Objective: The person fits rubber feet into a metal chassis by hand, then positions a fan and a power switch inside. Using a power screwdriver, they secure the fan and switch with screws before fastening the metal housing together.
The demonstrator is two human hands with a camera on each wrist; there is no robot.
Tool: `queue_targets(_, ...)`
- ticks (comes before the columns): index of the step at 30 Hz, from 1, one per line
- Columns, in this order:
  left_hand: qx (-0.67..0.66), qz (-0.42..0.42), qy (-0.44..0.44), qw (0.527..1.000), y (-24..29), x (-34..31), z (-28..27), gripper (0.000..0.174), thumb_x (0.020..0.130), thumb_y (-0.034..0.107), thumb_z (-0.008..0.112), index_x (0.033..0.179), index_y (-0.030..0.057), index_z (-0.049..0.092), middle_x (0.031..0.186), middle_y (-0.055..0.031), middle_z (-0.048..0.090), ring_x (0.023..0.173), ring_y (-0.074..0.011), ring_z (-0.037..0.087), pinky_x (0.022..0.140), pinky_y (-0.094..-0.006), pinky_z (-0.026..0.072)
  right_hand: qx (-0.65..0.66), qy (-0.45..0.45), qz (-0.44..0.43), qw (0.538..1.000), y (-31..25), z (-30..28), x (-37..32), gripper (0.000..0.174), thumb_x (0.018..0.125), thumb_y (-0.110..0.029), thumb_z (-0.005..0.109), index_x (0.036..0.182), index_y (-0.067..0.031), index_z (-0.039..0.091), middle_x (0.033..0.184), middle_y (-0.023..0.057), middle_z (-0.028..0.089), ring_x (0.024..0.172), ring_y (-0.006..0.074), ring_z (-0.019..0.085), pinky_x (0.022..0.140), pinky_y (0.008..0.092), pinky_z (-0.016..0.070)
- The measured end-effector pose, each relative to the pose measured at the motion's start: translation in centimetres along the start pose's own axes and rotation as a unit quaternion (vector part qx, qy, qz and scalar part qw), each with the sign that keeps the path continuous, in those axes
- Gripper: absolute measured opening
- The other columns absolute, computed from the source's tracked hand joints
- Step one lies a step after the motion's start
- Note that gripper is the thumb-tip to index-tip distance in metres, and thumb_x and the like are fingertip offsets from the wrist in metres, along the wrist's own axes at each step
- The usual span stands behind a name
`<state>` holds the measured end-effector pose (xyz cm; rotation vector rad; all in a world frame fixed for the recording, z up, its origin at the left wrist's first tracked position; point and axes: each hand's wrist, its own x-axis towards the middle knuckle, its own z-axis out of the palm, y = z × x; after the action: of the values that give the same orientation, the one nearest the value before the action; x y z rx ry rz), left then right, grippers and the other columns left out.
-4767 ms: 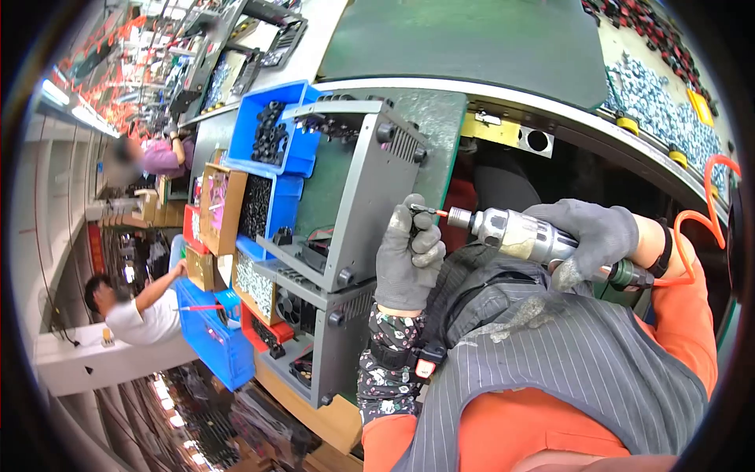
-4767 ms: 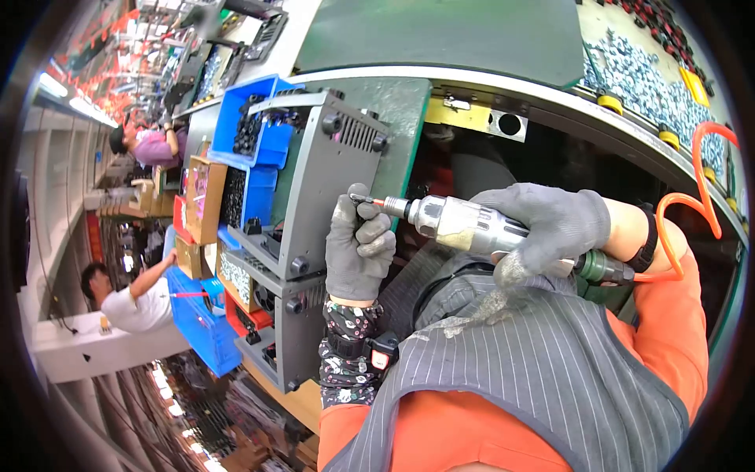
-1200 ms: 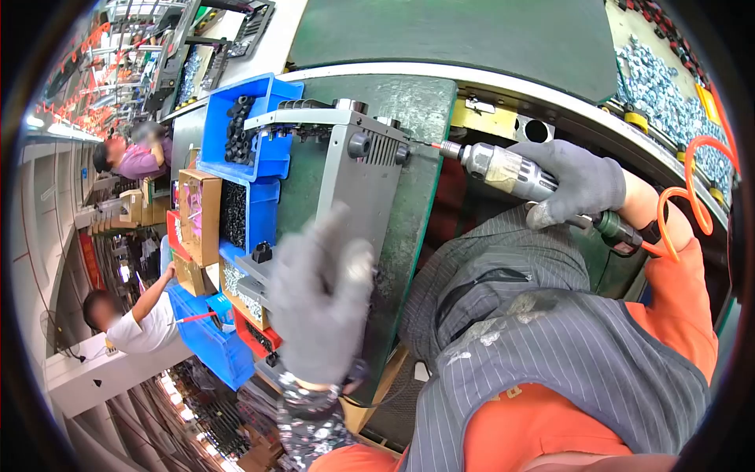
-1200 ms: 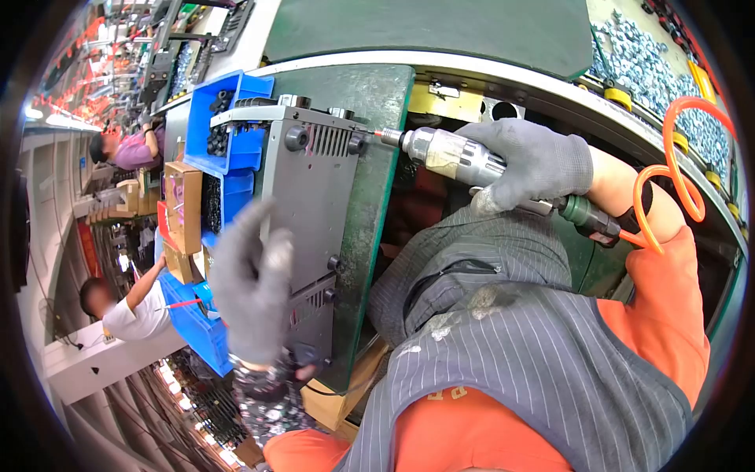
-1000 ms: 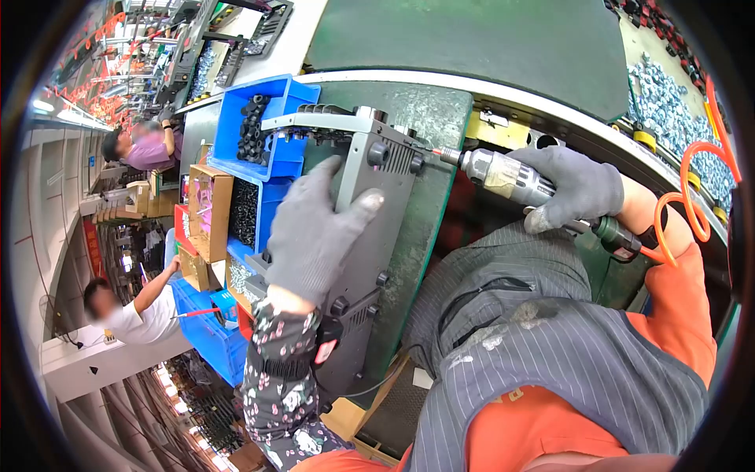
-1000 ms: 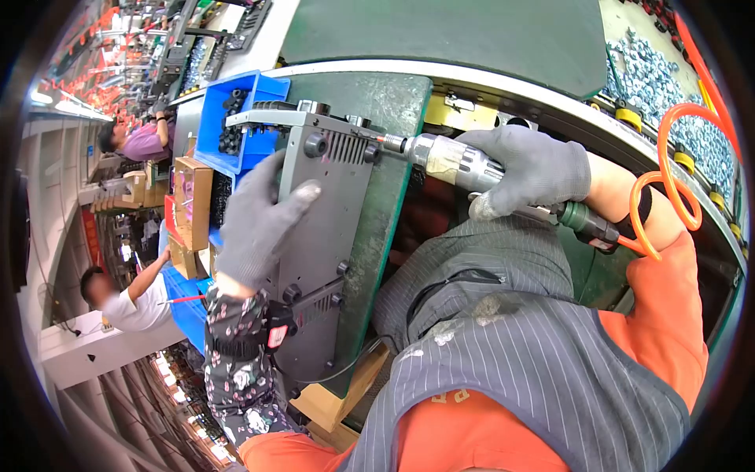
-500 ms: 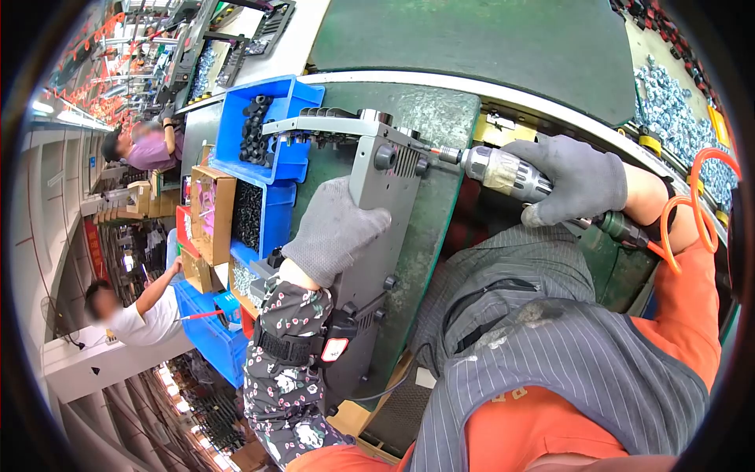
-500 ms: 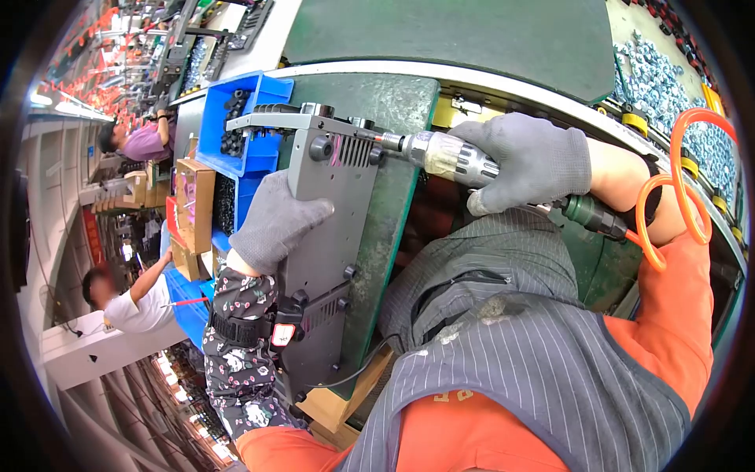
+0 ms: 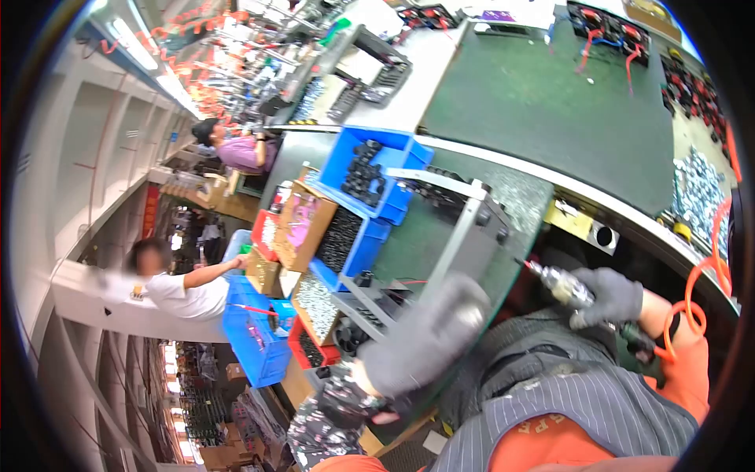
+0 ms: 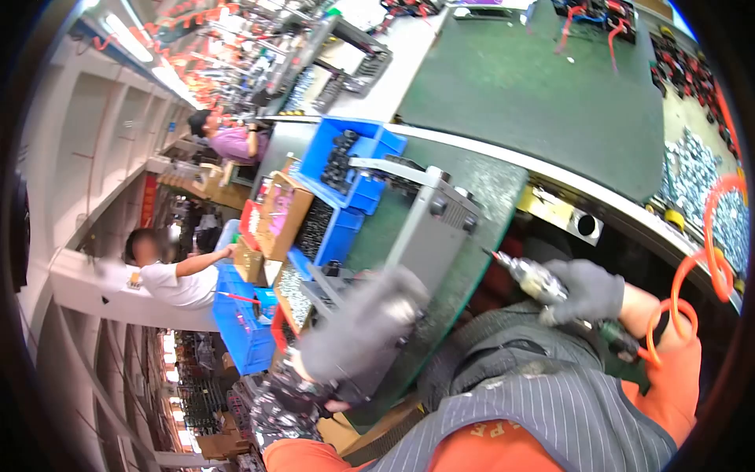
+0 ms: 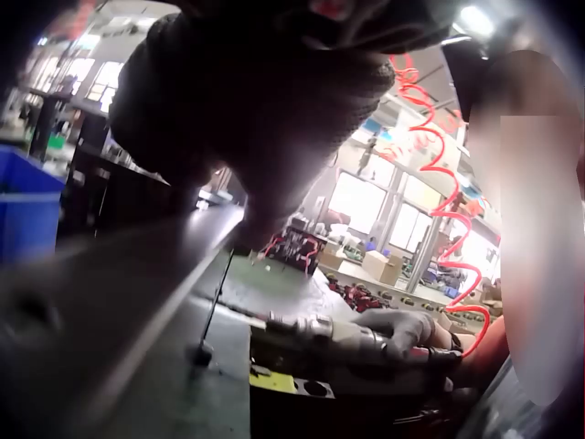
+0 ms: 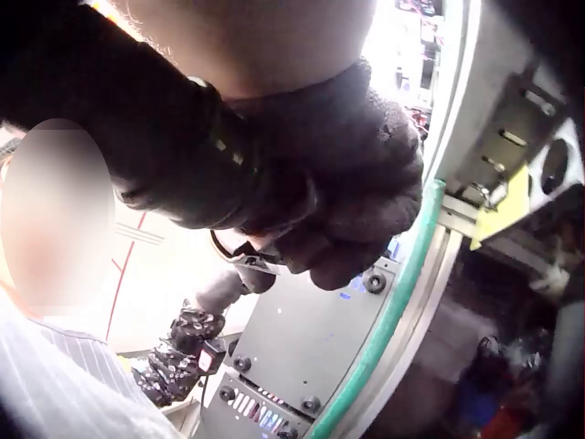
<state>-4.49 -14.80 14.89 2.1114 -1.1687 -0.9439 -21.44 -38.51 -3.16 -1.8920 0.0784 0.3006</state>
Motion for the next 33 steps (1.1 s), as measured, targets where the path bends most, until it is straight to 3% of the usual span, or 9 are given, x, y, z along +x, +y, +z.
queue_targets(1,-0.080,-0.044,-0.043,0.995,-1.4,-1.0,1.7,0.027,0.089,0.021,0.049,0.110,0.0033,0.048,0.102,-0.0152,0.054,0.100,-0.0286,0.056,0.089,-0.0374,0.0415,0.007,0.000,0.018,1.000,0.4,0.9,-0.1,0.066,0.064,-0.042,0.077,0.111,-0.0022,0.055,0.085,0.0158,0.064,0.079,0.0280,0.062,0.072,0.0371,0.0478)
queue_targets(2,-0.200,-0.193,-0.104,0.955,-1.7,-1.7,3.0,0.031,0.088,0.018,0.046,0.116,0.0036,0.043,0.091,-0.0107,0.052,0.090,-0.0221,0.055,0.081,-0.0351,0.0448,0.014,0.009,0.023,1.000,0.6,1.7,-0.2,0.066,0.064,-0.041,0.077,0.112,-0.0025,0.055,0.086,0.0158,0.063,0.080,0.0282,0.062,0.073,0.0372,0.0475)
queue_targets(3,-0.336,-0.227,-0.127,0.905,-3.2,-2.1,4.4,0.039,0.086,0.015,0.045,0.122,0.0031,0.037,0.081,-0.0054,0.046,0.075,-0.0153,0.051,0.069,-0.0297,0.0454,0.022,0.018,0.032,0.999,0.9,2.3,-0.3,0.067,0.063,-0.041,0.077,0.113,-0.0028,0.054,0.087,0.0159,0.063,0.080,0.0284,0.062,0.074,0.0372,0.0472)
queue_targets(5,-0.566,-0.307,0.005,0.765,-6.1,-1.9,8.0,0.038,0.088,0.008,0.041,0.126,0.0032,0.037,0.077,0.0005,0.044,0.062,-0.0101,0.044,0.059,-0.0226,0.0426,0.048,0.021,0.027,0.998,1.6,3.1,-0.2,0.067,0.063,-0.041,0.077,0.114,-0.0029,0.054,0.089,0.0159,0.063,0.082,0.0286,0.062,0.075,0.0374,0.0469)
queue_targets(7,-0.641,-0.300,0.022,0.706,-9.5,-2.1,9.5,0.032,0.093,0.010,0.042,0.123,0.0030,0.044,0.077,0.0019,0.044,0.060,-0.0073,0.041,0.054,-0.0189,0.0392,0.074,0.024,0.029,0.997,1.7,3.4,-0.1,0.068,0.062,-0.041,0.077,0.115,-0.0030,0.054,0.090,0.0158,0.063,0.083,0.0287,0.061,0.076,0.0375,0.0466)
queue_targets(13,-0.673,-0.157,0.030,0.722,-15.3,-2.5,12.5,0.032,0.094,0.024,0.051,0.117,0.0013,0.053,0.079,0.0017,0.050,0.055,-0.0036,0.035,0.045,-0.0158,0.0309,0.048,0.020,0.063,0.997,0.9,3.5,-0.2,0.069,0.062,-0.040,0.078,0.115,-0.0021,0.054,0.092,0.0147,0.063,0.084,0.0274,0.061,0.077,0.0370,0.0465)
queue_targets(19,-0.691,-0.141,0.147,0.693,-14.3,0.3,12.4,0.037,0.089,0.014,0.060,0.122,0.0019,0.051,0.092,-0.0032,0.057,0.067,-0.0073,0.048,0.055,-0.0193,0.0434,0.166,-0.033,0.002,0.986,-0.9,3.1,-0.4,0.058,0.067,-0.031,0.080,0.109,-0.0003,0.055,0.088,0.0057,0.061,0.080,0.0136,0.055,0.074,0.0298,0.0463)
queue_targets(24,-0.739,-0.017,0.060,0.671,-13.7,2.2,11.3,0.027,0.093,0.019,0.056,0.114,0.0043,0.054,0.076,0.0038,0.050,0.055,-0.0030,0.035,0.039,-0.0147,0.0290,0.165,-0.078,-0.043,0.982,-3.6,2.9,-2.0,0.066,0.065,-0.027,0.078,0.119,0.0010,0.051,0.093,0.0083,0.062,0.082,0.0155,0.058,0.075,0.0306,0.0488)
queue_targets(33,-0.725,-0.042,0.119,0.677,-10.8,2.8,11.2,0.031,0.096,0.031,0.050,0.108,0.0032,0.054,0.074,0.0009,0.054,0.051,-0.0035,0.035,0.038,-0.0157,0.0306,0.109,-0.059,-0.098,0.987,-3.3,3.4,-2.1,0.065,0.066,-0.026,0.076,0.119,0.0010,0.051,0.093,0.0090,0.062,0.081,0.0162,0.059,0.074,0.0304,0.0497)
